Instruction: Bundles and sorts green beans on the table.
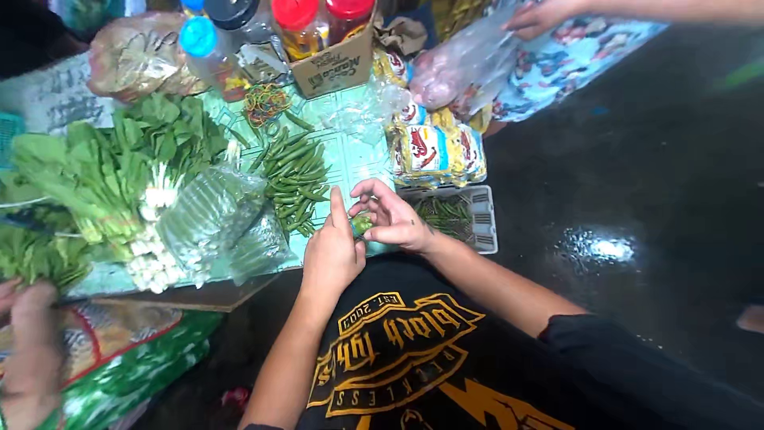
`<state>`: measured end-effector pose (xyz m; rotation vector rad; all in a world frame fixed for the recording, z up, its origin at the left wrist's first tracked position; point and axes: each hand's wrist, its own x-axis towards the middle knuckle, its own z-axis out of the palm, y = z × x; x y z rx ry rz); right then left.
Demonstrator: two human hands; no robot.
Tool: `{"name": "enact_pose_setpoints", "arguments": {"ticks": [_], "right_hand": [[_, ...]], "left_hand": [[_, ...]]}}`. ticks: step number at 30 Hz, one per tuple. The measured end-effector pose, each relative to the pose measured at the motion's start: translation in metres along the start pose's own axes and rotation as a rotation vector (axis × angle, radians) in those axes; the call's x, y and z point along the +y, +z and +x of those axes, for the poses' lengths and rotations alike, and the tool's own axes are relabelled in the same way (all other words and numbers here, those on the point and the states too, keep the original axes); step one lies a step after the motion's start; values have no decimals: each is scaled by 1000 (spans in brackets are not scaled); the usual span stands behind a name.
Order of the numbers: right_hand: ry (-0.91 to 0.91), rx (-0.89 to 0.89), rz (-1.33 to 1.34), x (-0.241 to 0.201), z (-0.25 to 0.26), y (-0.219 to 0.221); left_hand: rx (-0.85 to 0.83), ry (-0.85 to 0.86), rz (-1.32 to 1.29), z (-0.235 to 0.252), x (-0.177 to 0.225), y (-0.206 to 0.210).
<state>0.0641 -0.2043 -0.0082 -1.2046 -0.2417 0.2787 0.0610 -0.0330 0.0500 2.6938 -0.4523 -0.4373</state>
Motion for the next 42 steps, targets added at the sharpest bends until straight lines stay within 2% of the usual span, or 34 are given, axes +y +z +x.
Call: {"name": "enact_pose_setpoints", "arguments": {"ticks": [3,5,8,10,12,14,17,18,20,22,24,27,29,31,33,34,36,38,42], "right_hand": [[-95,-149,-273,-5,-9,-15],[-107,-139,-416,-8,-20,-26],[2,-64,-296,0,-41,-53],[179,32,-171,22,-65,-84],[405,174,-86,54,-101,-128],[687,341,-71,85,-141,-171],[1088,664,-209,129,-174,-208],[1173,720,-272,141,-177,-214],[1226,718,-400,154,-176,-219],[1148,648,-561,155,-156,-217],[1032,500,-717,139,-125,-203],[824,169,-767,90,-59,-160],[605,19,-744,71,-15,-126],[354,-30,-826,71,34,-100],[201,-45,-934,84,90,-82],[169,-33,-1003,94,117,-75],[178,21,-1195,108,166,-64],[214,1,-1326,113,200,-61],[175,-177,-1396,101,222,-77]], "left_hand": [[-73,30,-215,5,-3,8],[-119,38,-334,8,-2,17],[-268,68,-480,14,-6,37],[-358,111,-524,18,-19,53],[-301,82,-451,20,-41,67],[-131,-63,-301,22,-66,73],[113,-361,-158,34,-94,71],[155,-433,-91,41,-99,69],[153,-539,74,65,-106,68],[134,-598,174,87,-110,69],[147,-644,164,98,-110,72],[317,-559,9,97,-112,78],[443,-465,-245,80,-113,83],[520,-435,-591,60,-109,88],[501,-460,-995,46,-108,90],[489,-490,-1110,42,-109,91],[473,-552,-1097,35,-113,91],[449,-576,-928,25,-119,86],[369,-548,-788,22,-124,81]]}}
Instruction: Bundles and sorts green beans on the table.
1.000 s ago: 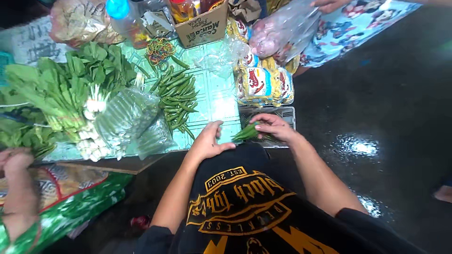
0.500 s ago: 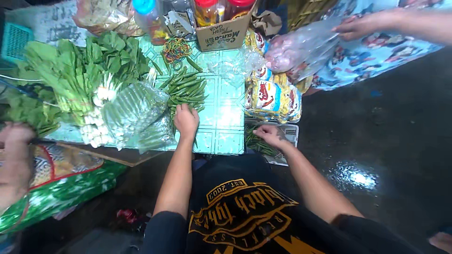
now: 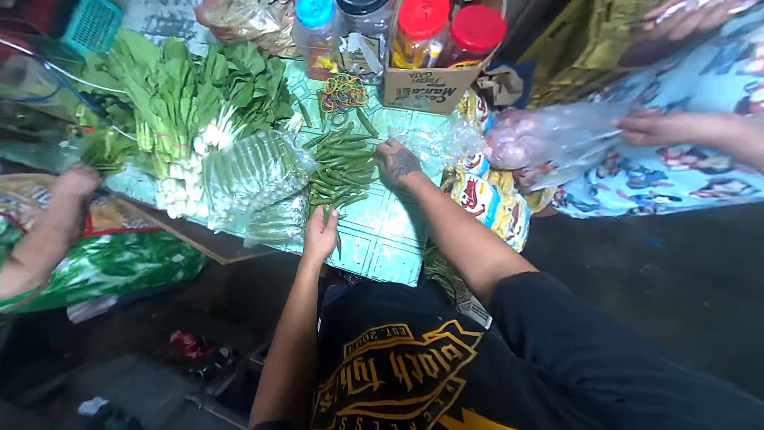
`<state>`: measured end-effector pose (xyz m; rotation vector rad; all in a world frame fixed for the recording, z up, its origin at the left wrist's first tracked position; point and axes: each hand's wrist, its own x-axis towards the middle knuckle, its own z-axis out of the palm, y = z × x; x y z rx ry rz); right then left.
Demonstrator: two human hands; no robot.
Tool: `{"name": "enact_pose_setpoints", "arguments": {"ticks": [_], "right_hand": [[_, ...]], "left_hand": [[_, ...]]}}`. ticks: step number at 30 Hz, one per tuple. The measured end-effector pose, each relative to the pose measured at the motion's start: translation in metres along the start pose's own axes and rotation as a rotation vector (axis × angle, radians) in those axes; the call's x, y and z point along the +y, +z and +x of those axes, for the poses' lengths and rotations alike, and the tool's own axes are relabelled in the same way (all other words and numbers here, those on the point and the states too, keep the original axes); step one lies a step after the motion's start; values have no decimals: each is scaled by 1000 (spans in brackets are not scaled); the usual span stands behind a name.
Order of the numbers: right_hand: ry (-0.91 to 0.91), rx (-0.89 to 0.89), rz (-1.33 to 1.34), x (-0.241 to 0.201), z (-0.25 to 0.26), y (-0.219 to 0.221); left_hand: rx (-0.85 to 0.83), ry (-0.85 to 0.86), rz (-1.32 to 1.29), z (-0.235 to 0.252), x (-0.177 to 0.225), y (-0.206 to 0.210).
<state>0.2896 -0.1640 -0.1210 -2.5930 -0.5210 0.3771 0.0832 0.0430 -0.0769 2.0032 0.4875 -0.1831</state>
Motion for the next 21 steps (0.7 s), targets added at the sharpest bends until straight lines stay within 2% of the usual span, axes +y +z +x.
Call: {"name": "enact_pose_setpoints", "arguments": {"ticks": [3,6,9,12,15,16,18,21], "right_hand": [[-66,22,-30,15,-12,-4],[17,116,144,21,-19,0],[155,224,274,7,1,-6],[248,129,241,-11,40,-10],[359,20,111,-23,72,-11],[379,15,101,-24,77,-11],[385,43,158,-26,75,-14],[213,283,291,-30,43,-25]], "left_hand": [[55,13,130,9,6,10],[82,27,288,30,19,28],[146,-129,429,55,40,46],[185,-325,501,84,60,56],[180,-454,370,107,78,53],[219,-445,286,108,77,52],[299,-309,144,101,66,51],[282,-79,-16,90,49,46]]}}
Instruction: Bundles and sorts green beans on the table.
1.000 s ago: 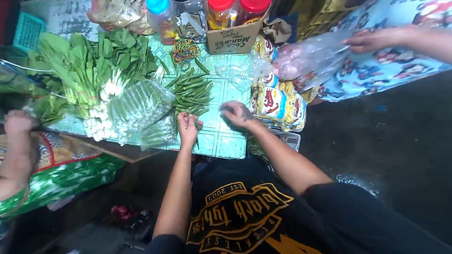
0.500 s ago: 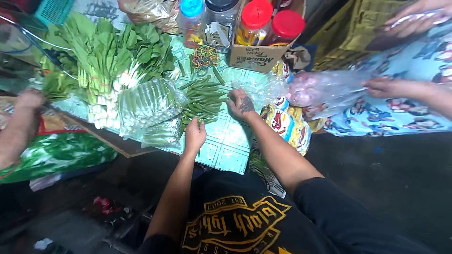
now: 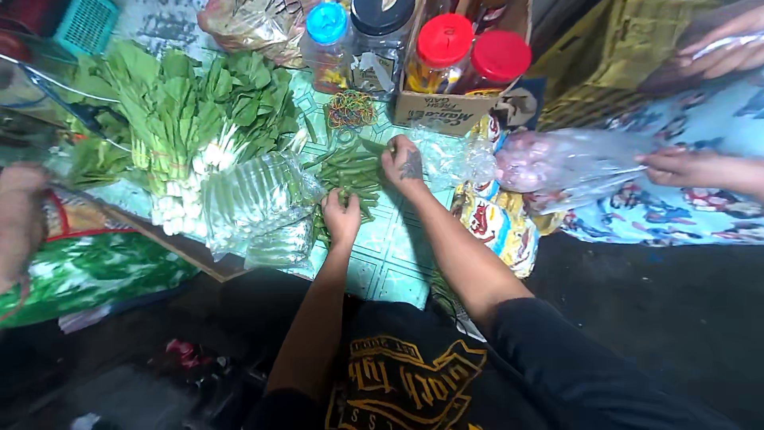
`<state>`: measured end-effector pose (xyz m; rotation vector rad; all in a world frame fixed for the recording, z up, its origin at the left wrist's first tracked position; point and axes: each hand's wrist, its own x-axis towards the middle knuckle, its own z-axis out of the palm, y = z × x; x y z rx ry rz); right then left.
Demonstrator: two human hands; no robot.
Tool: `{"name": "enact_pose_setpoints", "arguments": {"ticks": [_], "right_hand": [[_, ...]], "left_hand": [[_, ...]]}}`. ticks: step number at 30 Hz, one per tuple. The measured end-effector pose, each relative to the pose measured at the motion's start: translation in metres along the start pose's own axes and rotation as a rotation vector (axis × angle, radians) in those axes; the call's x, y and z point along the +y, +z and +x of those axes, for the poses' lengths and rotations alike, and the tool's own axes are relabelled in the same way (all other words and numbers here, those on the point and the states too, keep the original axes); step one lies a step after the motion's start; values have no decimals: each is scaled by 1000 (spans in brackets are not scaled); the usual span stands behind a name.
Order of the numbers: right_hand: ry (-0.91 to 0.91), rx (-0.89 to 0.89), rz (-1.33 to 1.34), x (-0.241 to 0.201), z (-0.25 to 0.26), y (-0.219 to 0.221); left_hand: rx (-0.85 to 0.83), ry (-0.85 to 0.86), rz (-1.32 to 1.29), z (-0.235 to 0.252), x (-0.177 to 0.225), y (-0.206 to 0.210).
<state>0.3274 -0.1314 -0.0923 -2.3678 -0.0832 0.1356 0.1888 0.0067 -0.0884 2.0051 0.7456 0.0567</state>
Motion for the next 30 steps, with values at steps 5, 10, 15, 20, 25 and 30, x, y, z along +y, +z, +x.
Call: {"name": "enact_pose_setpoints", "arguments": {"ticks": [5,10,15,20,25,30], "right_hand": [[-316,247,248,-4,-70,-58],[-445,-350,278,-8,-94,-87],[-179,-547,471,-6,-90,-39],[0,-224,-88,22,-42,4],[-136,-172,-352,30,-37,21],[-294,-160,10,19,-81,-17]], "left_hand": [[-299,19,-533,-13,-9,-14],[-668,-211,-832,-21,-9,-15],[-696,-275,-918,-54,-28,-12],[-644,-311,-1001,-72,-51,-38],[-592,-249,-1072,-79,-54,-58],[-590,-190,-1152,-82,-53,-63]]}}
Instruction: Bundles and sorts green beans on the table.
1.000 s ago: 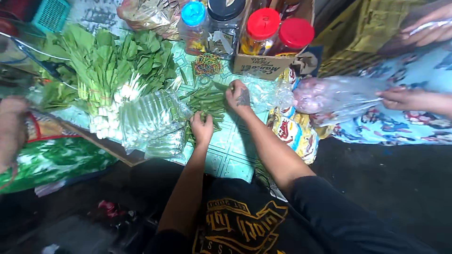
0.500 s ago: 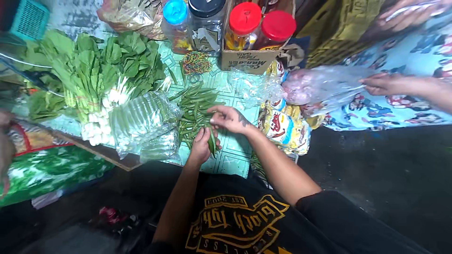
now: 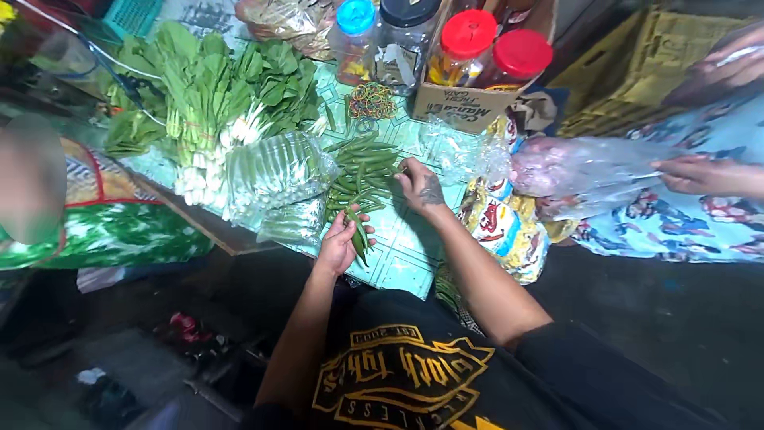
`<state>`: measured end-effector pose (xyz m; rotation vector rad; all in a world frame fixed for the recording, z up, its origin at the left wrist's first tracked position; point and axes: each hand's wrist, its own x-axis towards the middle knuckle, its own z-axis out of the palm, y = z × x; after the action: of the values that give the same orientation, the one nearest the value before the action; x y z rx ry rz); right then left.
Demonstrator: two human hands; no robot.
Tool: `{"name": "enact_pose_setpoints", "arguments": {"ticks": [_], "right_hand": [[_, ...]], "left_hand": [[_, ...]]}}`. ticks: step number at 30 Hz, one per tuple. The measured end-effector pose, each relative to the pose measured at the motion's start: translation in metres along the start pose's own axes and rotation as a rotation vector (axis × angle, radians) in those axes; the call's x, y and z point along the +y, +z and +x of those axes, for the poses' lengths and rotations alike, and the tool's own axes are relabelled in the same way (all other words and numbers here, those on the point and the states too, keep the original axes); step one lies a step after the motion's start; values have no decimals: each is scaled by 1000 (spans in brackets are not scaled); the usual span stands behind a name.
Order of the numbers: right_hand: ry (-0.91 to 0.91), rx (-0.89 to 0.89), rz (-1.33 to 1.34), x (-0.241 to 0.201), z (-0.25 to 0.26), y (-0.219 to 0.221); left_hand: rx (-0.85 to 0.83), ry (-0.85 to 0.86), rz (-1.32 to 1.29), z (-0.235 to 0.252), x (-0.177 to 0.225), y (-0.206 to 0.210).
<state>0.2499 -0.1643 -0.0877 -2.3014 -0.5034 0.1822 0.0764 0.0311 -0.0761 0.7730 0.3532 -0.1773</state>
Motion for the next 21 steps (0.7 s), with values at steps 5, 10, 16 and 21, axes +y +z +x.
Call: {"name": "enact_pose_setpoints", "arguments": {"ticks": [5,10,16,21], "right_hand": [[-335,-364,312,-46,-55,-53],[-213,-240,199,-63,-81,-29],[-114,-227,532,-56,-103,-22],[-216,-109,431,-73,-100,-32]], "left_hand": [[-126,-48,55,-3,-2,5],[-240,-64,236,-6,-15,36],[-213,39,516,-15,-9,36],[-262,21,776,-33,3,42]]}}
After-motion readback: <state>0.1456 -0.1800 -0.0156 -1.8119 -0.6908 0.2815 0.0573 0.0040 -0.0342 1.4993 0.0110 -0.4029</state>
